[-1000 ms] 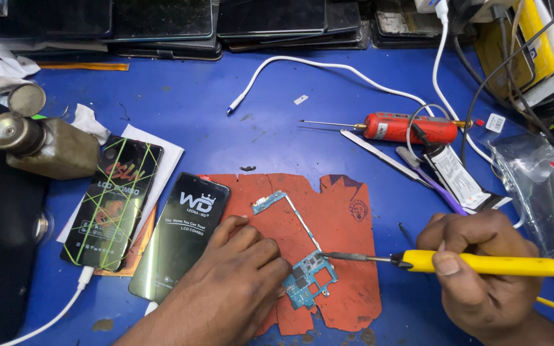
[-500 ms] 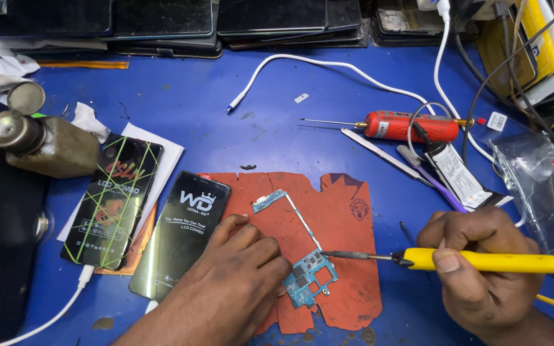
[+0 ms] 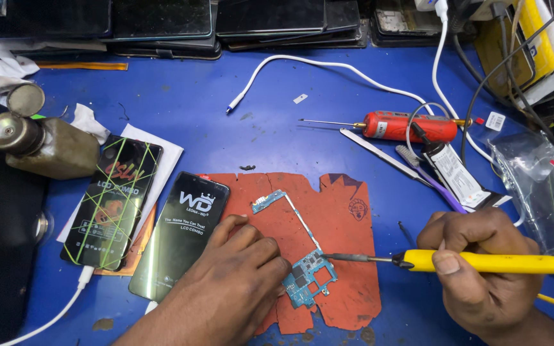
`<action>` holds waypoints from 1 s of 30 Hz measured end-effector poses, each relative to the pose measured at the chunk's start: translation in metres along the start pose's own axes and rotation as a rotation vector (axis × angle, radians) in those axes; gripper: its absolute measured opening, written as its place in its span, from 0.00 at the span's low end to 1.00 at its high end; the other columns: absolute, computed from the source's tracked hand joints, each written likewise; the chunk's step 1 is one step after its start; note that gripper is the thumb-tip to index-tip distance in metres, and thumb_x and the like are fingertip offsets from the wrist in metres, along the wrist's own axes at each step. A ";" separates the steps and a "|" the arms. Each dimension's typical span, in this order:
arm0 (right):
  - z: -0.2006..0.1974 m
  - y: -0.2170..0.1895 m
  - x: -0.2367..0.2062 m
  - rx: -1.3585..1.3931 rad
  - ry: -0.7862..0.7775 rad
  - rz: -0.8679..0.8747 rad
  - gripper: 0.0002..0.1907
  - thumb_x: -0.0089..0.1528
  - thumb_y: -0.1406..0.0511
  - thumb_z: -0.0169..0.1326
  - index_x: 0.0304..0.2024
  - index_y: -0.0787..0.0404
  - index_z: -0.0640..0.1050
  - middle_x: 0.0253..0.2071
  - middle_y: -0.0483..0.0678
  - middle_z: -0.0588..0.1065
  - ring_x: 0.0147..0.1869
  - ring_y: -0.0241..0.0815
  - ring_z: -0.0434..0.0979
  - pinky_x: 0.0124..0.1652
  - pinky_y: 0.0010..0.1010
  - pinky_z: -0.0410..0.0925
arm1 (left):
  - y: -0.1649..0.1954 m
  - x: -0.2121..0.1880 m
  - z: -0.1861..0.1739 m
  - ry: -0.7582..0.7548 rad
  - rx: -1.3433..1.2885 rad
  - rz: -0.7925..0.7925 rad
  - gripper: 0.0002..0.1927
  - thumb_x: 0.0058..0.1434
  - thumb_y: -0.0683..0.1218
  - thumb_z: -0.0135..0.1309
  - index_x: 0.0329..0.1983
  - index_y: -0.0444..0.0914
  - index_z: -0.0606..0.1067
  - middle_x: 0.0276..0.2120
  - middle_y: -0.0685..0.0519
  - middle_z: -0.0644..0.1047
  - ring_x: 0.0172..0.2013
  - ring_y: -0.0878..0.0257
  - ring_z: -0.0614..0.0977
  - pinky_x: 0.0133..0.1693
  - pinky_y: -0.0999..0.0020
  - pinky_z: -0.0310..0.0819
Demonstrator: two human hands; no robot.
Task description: The person uses a soldering iron to apply heat to a small blue circuit board placed on a red mat. They hold the board steady with one hand while moving the soldering iron tip across various points on the board. The workspace contains other tools and phone parts nearby.
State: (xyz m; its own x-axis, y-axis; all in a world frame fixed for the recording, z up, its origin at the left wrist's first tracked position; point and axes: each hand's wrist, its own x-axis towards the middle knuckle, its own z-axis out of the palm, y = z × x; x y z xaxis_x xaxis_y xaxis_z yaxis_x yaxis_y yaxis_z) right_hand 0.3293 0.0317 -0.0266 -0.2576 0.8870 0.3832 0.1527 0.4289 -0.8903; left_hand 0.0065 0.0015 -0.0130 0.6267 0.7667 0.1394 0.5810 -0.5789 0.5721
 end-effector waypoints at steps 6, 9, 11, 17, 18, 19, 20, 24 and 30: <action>0.000 0.001 0.000 0.015 -0.002 -0.012 0.06 0.64 0.69 0.51 0.37 0.62 0.67 0.21 0.47 0.71 0.23 0.32 0.70 0.25 0.25 0.66 | -0.002 -0.001 0.001 0.004 0.011 0.015 0.09 0.53 0.42 0.62 0.35 0.34 0.77 0.34 0.48 0.75 0.44 0.50 0.76 0.61 0.48 0.60; 0.000 0.000 0.000 0.005 0.009 -0.016 0.06 0.64 0.69 0.51 0.37 0.62 0.67 0.23 0.48 0.71 0.23 0.32 0.69 0.25 0.26 0.66 | -0.001 -0.001 0.001 0.013 0.017 0.014 0.09 0.52 0.42 0.61 0.35 0.35 0.77 0.35 0.49 0.75 0.45 0.52 0.76 0.62 0.48 0.59; -0.002 0.001 0.001 0.006 0.024 -0.017 0.06 0.63 0.69 0.51 0.37 0.62 0.67 0.25 0.50 0.71 0.23 0.32 0.69 0.26 0.26 0.66 | -0.001 -0.001 0.001 0.016 0.033 0.023 0.09 0.52 0.42 0.61 0.35 0.35 0.77 0.35 0.49 0.75 0.45 0.51 0.76 0.61 0.49 0.60; -0.018 0.008 0.024 0.106 0.189 -0.048 0.07 0.73 0.68 0.50 0.43 0.63 0.66 0.28 0.53 0.72 0.26 0.39 0.71 0.30 0.30 0.68 | 0.001 0.000 -0.002 -0.021 0.065 0.001 0.08 0.54 0.44 0.61 0.35 0.36 0.77 0.35 0.48 0.75 0.45 0.49 0.75 0.59 0.49 0.60; -0.024 0.011 0.033 0.148 0.254 -0.028 0.08 0.75 0.68 0.50 0.44 0.63 0.66 0.29 0.53 0.71 0.27 0.40 0.70 0.30 0.31 0.67 | 0.002 0.000 -0.003 -0.037 0.071 -0.015 0.08 0.54 0.44 0.61 0.35 0.37 0.77 0.35 0.48 0.75 0.45 0.50 0.75 0.59 0.50 0.60; -0.032 0.013 0.042 0.173 0.338 -0.002 0.09 0.77 0.67 0.50 0.45 0.63 0.65 0.31 0.52 0.70 0.28 0.41 0.69 0.30 0.32 0.66 | 0.003 0.000 -0.003 -0.007 0.064 -0.010 0.09 0.54 0.44 0.61 0.36 0.37 0.77 0.35 0.48 0.75 0.44 0.50 0.75 0.59 0.49 0.60; -0.040 0.016 0.051 0.213 0.390 0.032 0.10 0.78 0.66 0.51 0.45 0.62 0.65 0.31 0.51 0.69 0.28 0.40 0.69 0.30 0.33 0.66 | 0.004 -0.001 -0.003 0.021 0.055 -0.005 0.09 0.54 0.45 0.61 0.37 0.37 0.78 0.36 0.49 0.76 0.44 0.50 0.75 0.59 0.49 0.60; -0.076 0.028 0.077 0.381 0.464 0.196 0.15 0.79 0.59 0.51 0.42 0.60 0.68 0.31 0.49 0.70 0.31 0.39 0.70 0.35 0.34 0.66 | 0.007 -0.001 -0.004 0.065 0.069 0.018 0.09 0.54 0.45 0.61 0.36 0.37 0.77 0.37 0.49 0.76 0.46 0.50 0.75 0.59 0.50 0.60; -0.100 0.051 0.092 0.419 0.426 0.506 0.22 0.80 0.50 0.47 0.47 0.61 0.76 0.36 0.49 0.75 0.38 0.41 0.76 0.40 0.32 0.71 | 0.010 -0.004 -0.003 0.055 0.150 0.047 0.09 0.54 0.44 0.60 0.36 0.36 0.77 0.35 0.47 0.75 0.44 0.49 0.75 0.58 0.46 0.60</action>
State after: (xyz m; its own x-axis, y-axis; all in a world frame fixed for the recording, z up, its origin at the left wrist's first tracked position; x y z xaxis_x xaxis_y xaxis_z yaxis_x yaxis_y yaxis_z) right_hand 0.4093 0.1524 -0.0121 0.1487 0.9829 -0.1083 -0.2413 -0.0701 -0.9679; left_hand 0.0084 -0.0064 -0.0047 0.6280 0.7496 0.2092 0.6253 -0.6461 0.4377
